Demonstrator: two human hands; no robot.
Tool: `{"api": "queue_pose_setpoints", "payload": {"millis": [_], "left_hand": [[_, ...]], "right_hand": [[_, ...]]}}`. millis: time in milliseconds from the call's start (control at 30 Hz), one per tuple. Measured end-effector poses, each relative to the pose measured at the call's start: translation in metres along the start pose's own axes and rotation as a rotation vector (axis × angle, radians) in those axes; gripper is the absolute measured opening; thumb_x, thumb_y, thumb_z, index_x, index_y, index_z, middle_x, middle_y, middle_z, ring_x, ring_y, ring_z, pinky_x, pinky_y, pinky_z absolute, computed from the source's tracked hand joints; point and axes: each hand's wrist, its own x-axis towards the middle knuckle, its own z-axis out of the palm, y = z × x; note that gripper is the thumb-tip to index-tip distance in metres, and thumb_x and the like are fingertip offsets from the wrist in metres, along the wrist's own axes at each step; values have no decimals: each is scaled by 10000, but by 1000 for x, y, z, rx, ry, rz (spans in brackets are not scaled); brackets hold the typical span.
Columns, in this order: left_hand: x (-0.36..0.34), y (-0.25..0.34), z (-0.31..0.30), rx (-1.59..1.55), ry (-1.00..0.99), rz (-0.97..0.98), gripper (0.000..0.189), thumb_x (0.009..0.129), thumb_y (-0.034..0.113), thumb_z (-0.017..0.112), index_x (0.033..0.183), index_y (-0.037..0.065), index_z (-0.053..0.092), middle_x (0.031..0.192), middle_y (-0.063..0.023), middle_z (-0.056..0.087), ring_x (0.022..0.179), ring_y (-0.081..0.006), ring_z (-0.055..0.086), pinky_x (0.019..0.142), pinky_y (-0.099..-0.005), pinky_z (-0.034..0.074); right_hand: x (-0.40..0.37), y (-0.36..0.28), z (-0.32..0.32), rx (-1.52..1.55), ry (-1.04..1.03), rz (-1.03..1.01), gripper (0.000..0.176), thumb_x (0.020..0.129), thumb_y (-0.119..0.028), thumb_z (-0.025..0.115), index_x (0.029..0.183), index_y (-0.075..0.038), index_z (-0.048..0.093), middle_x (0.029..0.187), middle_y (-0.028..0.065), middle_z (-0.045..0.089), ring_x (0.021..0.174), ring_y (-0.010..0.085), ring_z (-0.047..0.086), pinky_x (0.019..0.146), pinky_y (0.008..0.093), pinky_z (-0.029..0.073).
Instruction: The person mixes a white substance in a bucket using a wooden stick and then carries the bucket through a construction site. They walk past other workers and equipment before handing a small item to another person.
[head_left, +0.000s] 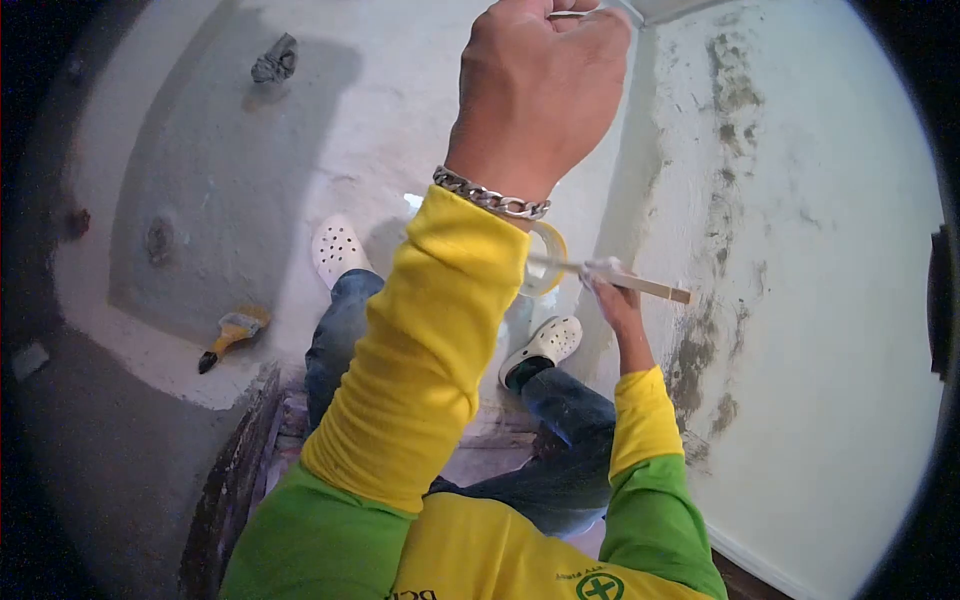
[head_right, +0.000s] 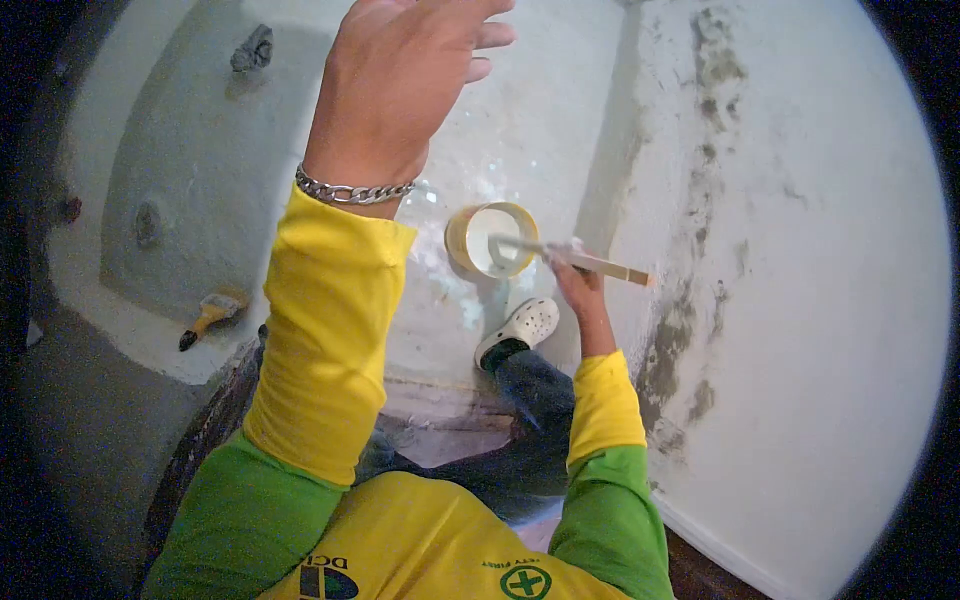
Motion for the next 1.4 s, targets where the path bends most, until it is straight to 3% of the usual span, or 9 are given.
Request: {"api": "queue_pose_setpoints", "payload": {"millis": [67,267,467,533,867,1000,1100,1267,1400], "left_hand": [[0,3,2,38,41,-78,365,901,182,564,1081,-130,506,768,-62,590,707,-80,541,628,-211,443],[0,2,-5,24,37,29,375,900,190,567,1091,-127,504,790,-56,594,702,-77,524,629,-218,440],[-8,18,8,73,18,-121,365,902,192,566,1084,-120,512,787,-69,603,724,-84,543,649,-218,448],[-2,4,6,31,23,-69,365,902,193,567,1083,-119,514,786,-72,604,731,-86,548,653,-218,449],[-6,7,10,-114,-33,-156,369,895,195,574,1096,-109,516,829,-72,613,757,-96,559,673,-219,451],[-4,7,17,0,-18,-152,359,888,198,585,1099,-85,523,860,-64,602,782,-93,555,694,-213,451],[-10,16,25,-32,15,-248,357,882,225,591,1115,-41,536,921,-50,603,809,-104,568,703,-206,448],[-13,16,42,65,26,-315,364,884,238,589,1136,-20,538,937,-35,604,827,-109,579,707,-208,448],[-10,-11,36,138,-43,-235,415,909,260,554,1218,-12,502,1099,-138,620,974,-232,623,801,-316,499]], "right_hand": [[16,-42,10,-513,-33,-281,184,818,-119,630,931,25,654,788,63,638,737,137,580,681,275,488],[10,28,-31,14,-73,120,181,829,-150,621,860,29,622,803,115,640,719,177,593,669,297,474],[3,-28,-21,-635,11,-271,151,810,-133,632,845,14,619,771,47,607,751,122,573,675,280,472],[-4,-2,-35,-73,-87,-27,138,813,-127,634,873,-3,641,750,40,597,735,115,558,675,277,467],[-41,11,-3,-200,-55,108,226,803,-116,668,958,34,601,779,21,603,719,101,547,679,247,471],[-9,16,10,-128,246,-204,111,812,-94,644,862,4,628,705,23,574,639,97,525,583,250,438],[30,12,32,125,431,-22,139,818,-106,646,891,11,628,714,28,579,638,106,531,583,259,444],[13,-7,68,-126,-39,-231,190,798,-174,656,853,7,636,837,86,638,771,160,601,700,307,482],[18,-5,37,-64,111,-272,192,791,-145,672,929,-20,625,880,78,634,842,178,608,745,325,488]]}}
